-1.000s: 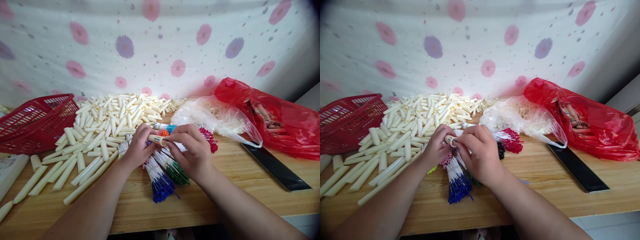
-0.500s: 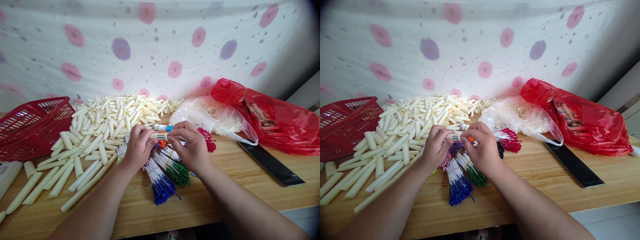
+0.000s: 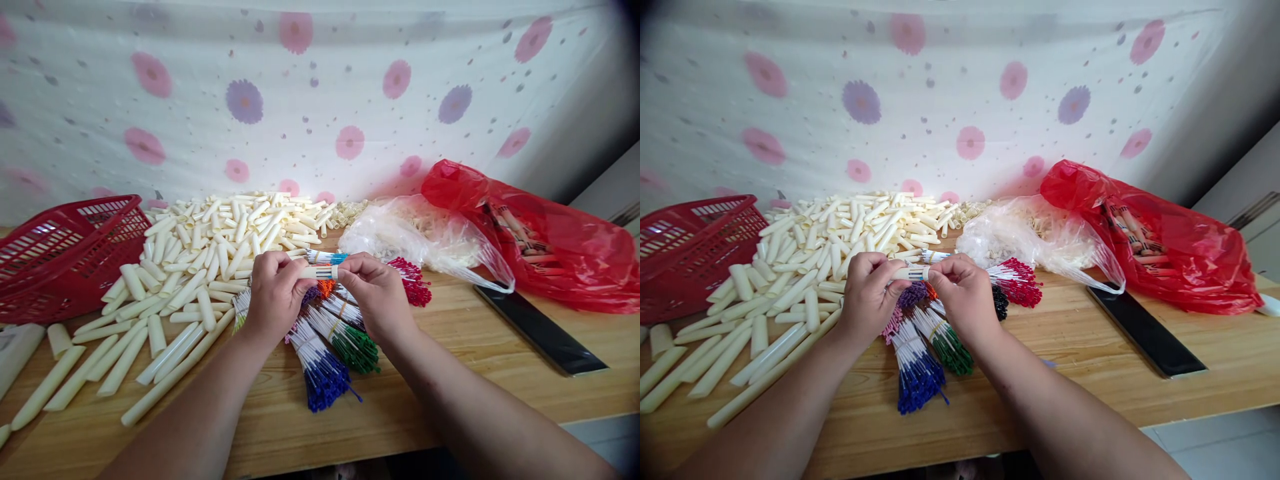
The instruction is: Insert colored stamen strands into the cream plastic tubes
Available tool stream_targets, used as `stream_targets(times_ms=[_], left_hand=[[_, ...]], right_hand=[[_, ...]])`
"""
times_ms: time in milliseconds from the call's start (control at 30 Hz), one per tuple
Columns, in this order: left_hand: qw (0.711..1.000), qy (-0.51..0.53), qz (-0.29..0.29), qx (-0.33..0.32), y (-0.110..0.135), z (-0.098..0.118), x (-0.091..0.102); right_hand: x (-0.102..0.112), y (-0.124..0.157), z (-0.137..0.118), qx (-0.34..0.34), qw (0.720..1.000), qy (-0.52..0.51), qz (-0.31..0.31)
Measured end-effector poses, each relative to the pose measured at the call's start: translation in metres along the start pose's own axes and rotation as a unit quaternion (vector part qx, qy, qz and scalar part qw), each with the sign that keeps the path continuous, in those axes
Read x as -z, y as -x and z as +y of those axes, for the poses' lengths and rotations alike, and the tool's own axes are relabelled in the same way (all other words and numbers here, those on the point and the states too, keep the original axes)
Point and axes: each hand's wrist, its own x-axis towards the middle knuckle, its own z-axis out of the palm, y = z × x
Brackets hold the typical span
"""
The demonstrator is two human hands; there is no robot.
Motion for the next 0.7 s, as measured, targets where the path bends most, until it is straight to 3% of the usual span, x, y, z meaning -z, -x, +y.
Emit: stream_targets(times_ms=[433,700], left_hand=[[1.0,-0.025,0.013,-0.003,-0.0006,0.0015,0.0025],[1.0,-0.019,0.017,0.008,-0.0007,0.0,0.0033]], right_hand=[[-0.0001,-0.0016,-0.0014,-0.043,0.998,-0.047,-0.011],[-0.001,-0.0006,-0.0021,-0.002,0.996,-0.077,-0.033]])
